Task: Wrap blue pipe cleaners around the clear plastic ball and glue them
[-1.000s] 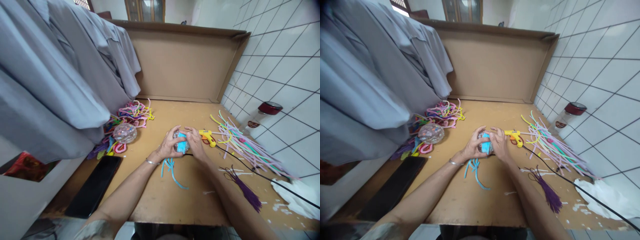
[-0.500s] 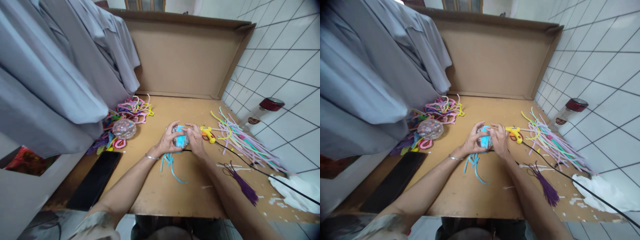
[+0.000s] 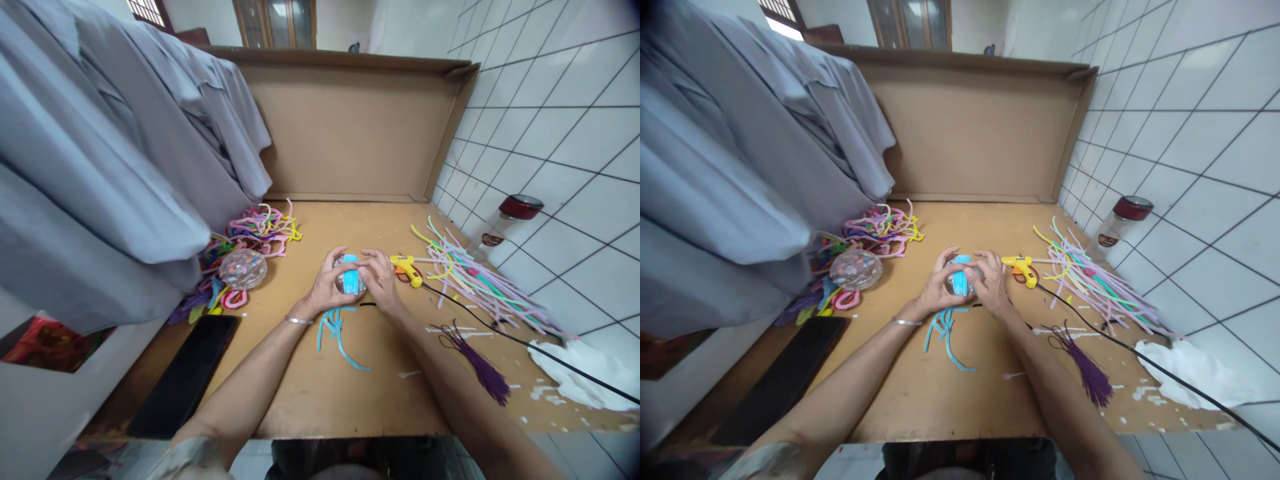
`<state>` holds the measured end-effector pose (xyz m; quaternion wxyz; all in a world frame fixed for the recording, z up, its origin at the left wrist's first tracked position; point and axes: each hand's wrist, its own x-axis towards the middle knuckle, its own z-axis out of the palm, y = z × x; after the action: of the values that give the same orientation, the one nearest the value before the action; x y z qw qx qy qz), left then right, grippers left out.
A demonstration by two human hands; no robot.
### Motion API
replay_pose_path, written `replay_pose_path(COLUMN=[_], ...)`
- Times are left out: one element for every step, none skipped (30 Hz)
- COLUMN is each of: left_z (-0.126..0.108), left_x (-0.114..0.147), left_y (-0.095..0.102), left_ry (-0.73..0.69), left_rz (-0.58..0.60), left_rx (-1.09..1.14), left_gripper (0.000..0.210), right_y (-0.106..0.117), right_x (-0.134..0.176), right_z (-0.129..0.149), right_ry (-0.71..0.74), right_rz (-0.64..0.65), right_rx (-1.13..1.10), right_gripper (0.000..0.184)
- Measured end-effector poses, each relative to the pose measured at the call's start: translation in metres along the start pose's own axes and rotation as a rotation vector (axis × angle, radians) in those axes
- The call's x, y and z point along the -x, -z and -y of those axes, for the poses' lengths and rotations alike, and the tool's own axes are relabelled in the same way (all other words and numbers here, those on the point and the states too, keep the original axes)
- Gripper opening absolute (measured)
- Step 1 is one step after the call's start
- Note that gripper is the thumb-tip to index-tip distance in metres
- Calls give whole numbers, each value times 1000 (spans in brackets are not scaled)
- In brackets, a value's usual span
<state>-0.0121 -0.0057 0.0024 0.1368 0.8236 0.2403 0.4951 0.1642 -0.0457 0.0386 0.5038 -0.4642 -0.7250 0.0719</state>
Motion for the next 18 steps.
replay_pose_path(left_z=[0, 1, 1, 2, 3, 3, 4, 4, 4, 4, 4, 4, 4, 4, 3, 3, 3, 2], left_x=[-1, -1, -2, -2, -2, -2, -3, -3, -3, -3, -3, -3, -3, -3, -3, -3, -4, -4], left_y=[1, 2, 2, 3, 3, 3, 3, 3, 3, 2, 2, 2, 2, 2, 2, 2, 2, 2], left_ry=[15, 29, 42, 53, 63, 70, 77, 83, 87, 89, 89, 86, 81, 74, 67, 62, 61, 63], left_rz=[4, 12, 18, 24, 28, 29, 29, 29, 26, 20, 11, 2, -8, -16, -21, -22, -20, -17], left_rx=[3, 7, 11, 16, 20, 25, 27, 30, 34, 40, 48, 58, 69, 78, 83, 83, 77, 68], left_gripper=[59, 59, 60, 61, 62, 62, 62, 62, 61, 61, 60, 60, 60, 59, 59, 59, 59, 59], right_y=[1, 1, 1, 2, 2, 2, 2, 2, 2, 1, 1, 0, -1, -2, -2, -3, -4, -4], right_x=[0, -1, -2, -2, -3, -4, -4, -4, -5, -5, -5, -5, -4, -4, -4, -4, -4, -4], right_z=[0, -1, -2, -3, -5, -7, -9, -11, -12, -14, -16, -18, -19, -20, -21, -22, -22, -21], right_ry=[5, 6, 4, 1, -2, -4, -6, -10, -15, -23, -33, -46, -59, -72, -83, -92, -98, -103], right_rz=[35, 68, 95, 117, 132, 141, 147, 150, 154, 156, 157, 157, 157, 156, 152, 147, 142, 136], right_rx=[-2, -3, -4, -9, -20, -36, -53, -70, -85, -101, -118, -139, -161, -182, -199, -209, -213, -210], right_gripper=[36, 34, 35, 36, 36, 35, 35, 34, 34, 35, 36, 38, 39, 42, 44, 46, 47, 48])
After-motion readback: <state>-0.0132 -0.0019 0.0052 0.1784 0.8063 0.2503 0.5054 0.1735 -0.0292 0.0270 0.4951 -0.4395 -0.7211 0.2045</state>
